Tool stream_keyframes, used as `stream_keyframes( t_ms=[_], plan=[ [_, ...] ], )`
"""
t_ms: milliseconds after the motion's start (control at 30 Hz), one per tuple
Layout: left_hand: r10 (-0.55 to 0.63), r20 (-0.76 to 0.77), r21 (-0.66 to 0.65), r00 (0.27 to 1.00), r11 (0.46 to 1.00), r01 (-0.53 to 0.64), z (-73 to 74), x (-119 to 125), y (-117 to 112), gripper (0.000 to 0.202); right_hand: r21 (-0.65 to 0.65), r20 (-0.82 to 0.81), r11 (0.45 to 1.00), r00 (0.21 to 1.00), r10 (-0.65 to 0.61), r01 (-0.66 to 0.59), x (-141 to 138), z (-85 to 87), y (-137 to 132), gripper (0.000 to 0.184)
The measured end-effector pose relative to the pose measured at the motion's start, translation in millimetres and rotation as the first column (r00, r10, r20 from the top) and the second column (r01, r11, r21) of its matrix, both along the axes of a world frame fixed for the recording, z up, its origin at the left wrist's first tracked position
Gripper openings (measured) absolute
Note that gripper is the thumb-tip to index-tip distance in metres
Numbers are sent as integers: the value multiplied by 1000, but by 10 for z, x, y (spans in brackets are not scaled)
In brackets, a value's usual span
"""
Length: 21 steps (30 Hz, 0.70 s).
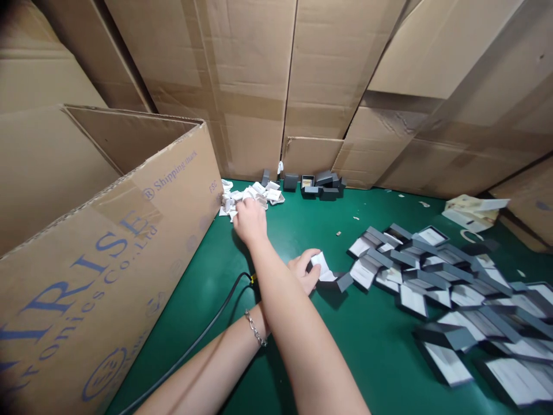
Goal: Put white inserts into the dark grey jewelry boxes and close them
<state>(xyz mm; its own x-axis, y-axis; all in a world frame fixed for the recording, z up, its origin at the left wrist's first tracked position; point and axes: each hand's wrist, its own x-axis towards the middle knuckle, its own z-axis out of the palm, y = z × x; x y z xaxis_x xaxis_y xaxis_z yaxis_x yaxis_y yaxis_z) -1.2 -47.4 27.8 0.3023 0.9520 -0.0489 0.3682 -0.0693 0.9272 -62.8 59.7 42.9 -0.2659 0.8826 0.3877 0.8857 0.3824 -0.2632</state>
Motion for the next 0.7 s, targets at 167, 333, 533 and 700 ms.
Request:
stream_keyframes(
  t_ms=[167, 333, 533, 700],
  plan=[
    [23, -20, 94, 1000, 995, -21, -59, 44, -35, 41, -143, 178, 989, 982, 65, -40, -73, -102, -88, 31],
    [0, -27, 167, 1000, 986, 5, -62, 56, -65, 42, -200, 192, 980, 981, 43, -4, -14, -100, -140, 37],
    [-46, -52, 177, 998, 983, 55, -52, 48, -85, 42, -135, 153, 989, 984, 88, -67, 13, -116, -214, 39],
    [-26, -55, 188, 998, 981, 36, -79, 68, -67, 42, -127, 187, 990, 979, 85, -62, -11, -77, -209, 37]
  ],
)
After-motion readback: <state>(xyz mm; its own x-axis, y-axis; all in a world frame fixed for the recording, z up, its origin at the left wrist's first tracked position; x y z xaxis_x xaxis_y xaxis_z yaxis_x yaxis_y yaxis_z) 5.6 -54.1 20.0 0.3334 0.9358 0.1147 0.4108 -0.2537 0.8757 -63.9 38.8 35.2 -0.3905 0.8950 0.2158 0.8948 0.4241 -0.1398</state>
